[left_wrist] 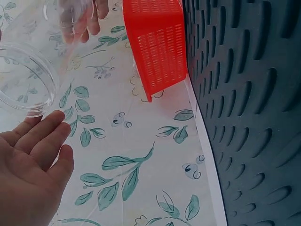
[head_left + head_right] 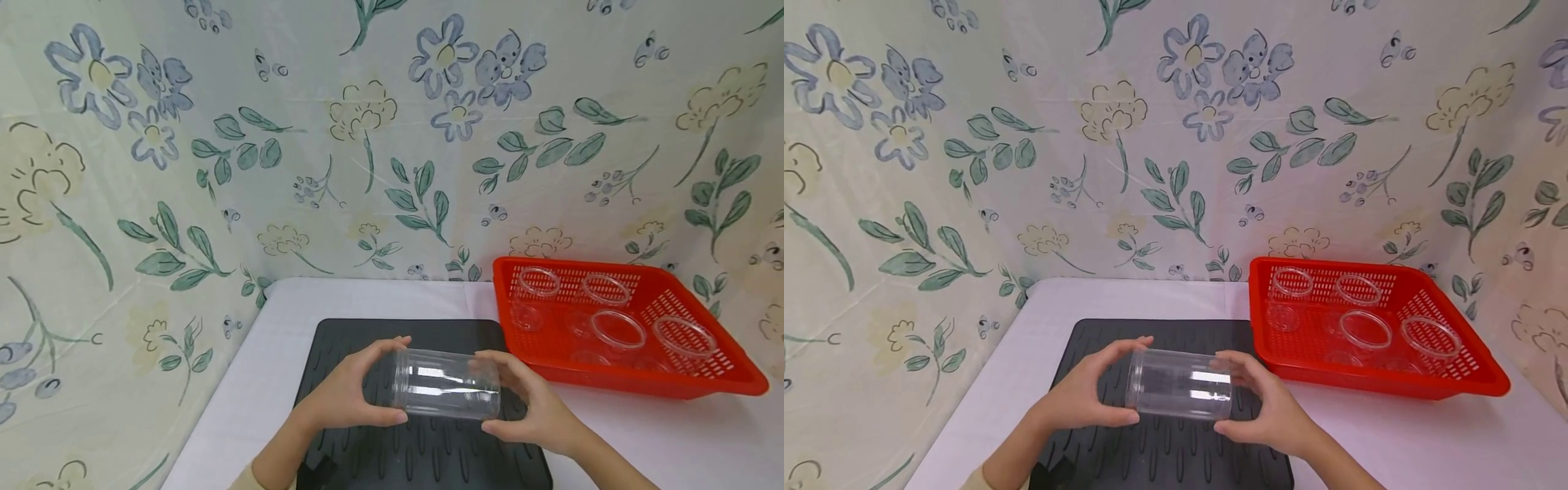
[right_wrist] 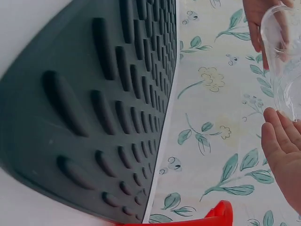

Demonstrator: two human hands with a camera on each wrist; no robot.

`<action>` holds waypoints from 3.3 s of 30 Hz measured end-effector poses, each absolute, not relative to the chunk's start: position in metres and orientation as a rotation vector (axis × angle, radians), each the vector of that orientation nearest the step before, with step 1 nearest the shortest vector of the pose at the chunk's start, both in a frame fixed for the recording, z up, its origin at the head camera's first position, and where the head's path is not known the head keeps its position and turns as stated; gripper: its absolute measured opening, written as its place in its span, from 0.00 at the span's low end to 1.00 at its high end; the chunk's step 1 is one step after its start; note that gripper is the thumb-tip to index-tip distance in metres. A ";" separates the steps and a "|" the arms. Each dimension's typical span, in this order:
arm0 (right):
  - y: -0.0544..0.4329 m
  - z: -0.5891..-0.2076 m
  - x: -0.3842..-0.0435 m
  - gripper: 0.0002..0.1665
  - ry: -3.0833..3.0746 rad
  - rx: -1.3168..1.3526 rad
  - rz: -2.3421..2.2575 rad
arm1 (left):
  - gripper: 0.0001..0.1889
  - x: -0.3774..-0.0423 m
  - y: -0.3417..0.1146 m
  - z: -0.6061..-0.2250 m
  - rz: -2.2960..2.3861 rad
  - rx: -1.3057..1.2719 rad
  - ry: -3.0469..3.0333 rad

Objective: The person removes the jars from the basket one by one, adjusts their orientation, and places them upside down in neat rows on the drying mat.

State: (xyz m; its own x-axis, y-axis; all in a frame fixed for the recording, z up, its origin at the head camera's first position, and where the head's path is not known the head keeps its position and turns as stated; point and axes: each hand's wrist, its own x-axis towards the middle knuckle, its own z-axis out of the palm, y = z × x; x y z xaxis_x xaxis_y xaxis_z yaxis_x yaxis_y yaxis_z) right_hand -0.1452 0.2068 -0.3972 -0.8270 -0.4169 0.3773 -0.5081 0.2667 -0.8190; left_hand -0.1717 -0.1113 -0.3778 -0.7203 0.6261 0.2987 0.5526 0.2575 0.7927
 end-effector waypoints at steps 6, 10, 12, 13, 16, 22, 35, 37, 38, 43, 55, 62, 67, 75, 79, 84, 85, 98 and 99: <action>0.208 -0.391 -0.145 0.44 -2.353 0.932 1.625 | 0.34 -0.173 -0.108 -0.387 1.462 1.149 2.440; 0.207 -0.386 -0.145 0.45 -2.298 0.958 1.631 | 0.36 -0.174 -0.106 -0.394 1.462 1.154 2.444; 0.206 -0.383 -0.145 0.45 -2.285 0.958 1.627 | 0.37 -0.175 -0.104 -0.397 1.452 1.157 2.453; 0.206 -0.382 -0.145 0.46 -2.283 0.956 1.619 | 0.37 -0.175 -0.104 -0.399 1.447 1.157 2.456; 0.204 -0.378 -0.145 0.46 -2.270 0.965 1.609 | 0.37 -0.175 -0.101 -0.404 1.441 1.160 2.454; 0.197 -0.372 -0.145 0.47 -2.200 1.037 1.629 | 0.38 -0.175 -0.096 -0.409 1.459 1.129 2.402; 0.186 -0.367 -0.148 0.45 -2.206 0.991 1.629 | 0.38 -0.175 -0.087 -0.415 1.437 1.135 2.387; 0.184 -0.366 -0.148 0.45 -2.185 1.005 1.635 | 0.39 -0.175 -0.086 -0.415 1.426 1.119 2.391; 0.183 -0.366 -0.148 0.45 -2.169 1.018 1.637 | 0.39 -0.175 -0.085 -0.415 1.419 1.111 2.394; 0.178 -0.366 -0.148 0.45 -2.108 1.048 1.669 | 0.38 -0.174 -0.083 -0.417 1.399 1.106 2.386; 0.174 -0.366 -0.147 0.43 -2.140 1.038 1.701 | 0.35 -0.175 -0.073 -0.429 1.408 1.222 2.332; 0.172 -0.368 -0.145 0.43 -2.137 1.041 1.715 | 0.34 -0.173 -0.073 -0.429 1.382 1.185 2.346; 0.172 -0.369 -0.144 0.43 -2.135 1.046 1.715 | 0.35 -0.172 -0.075 -0.427 1.343 1.159 2.361; 0.172 -0.371 -0.145 0.44 -2.123 1.050 1.723 | 0.47 -0.167 -0.095 -0.423 1.103 0.971 2.456; 0.171 -0.371 -0.145 0.43 -2.121 1.039 1.720 | 0.48 -0.162 -0.114 -0.423 1.004 0.918 2.545; 0.170 -0.372 -0.145 0.42 -2.133 1.012 1.720 | 0.47 -0.155 -0.138 -0.428 0.983 0.823 2.603; 0.170 -0.373 -0.145 0.42 -2.138 1.004 1.725 | 0.47 -0.154 -0.143 -0.429 0.985 0.798 2.610; 0.169 -0.375 -0.147 0.43 -2.118 0.999 1.726 | 0.53 -0.140 -0.194 -0.438 0.893 0.626 2.659; 0.168 -0.376 -0.147 0.43 -2.122 0.994 1.729 | 0.53 -0.140 -0.197 -0.439 0.884 0.622 2.663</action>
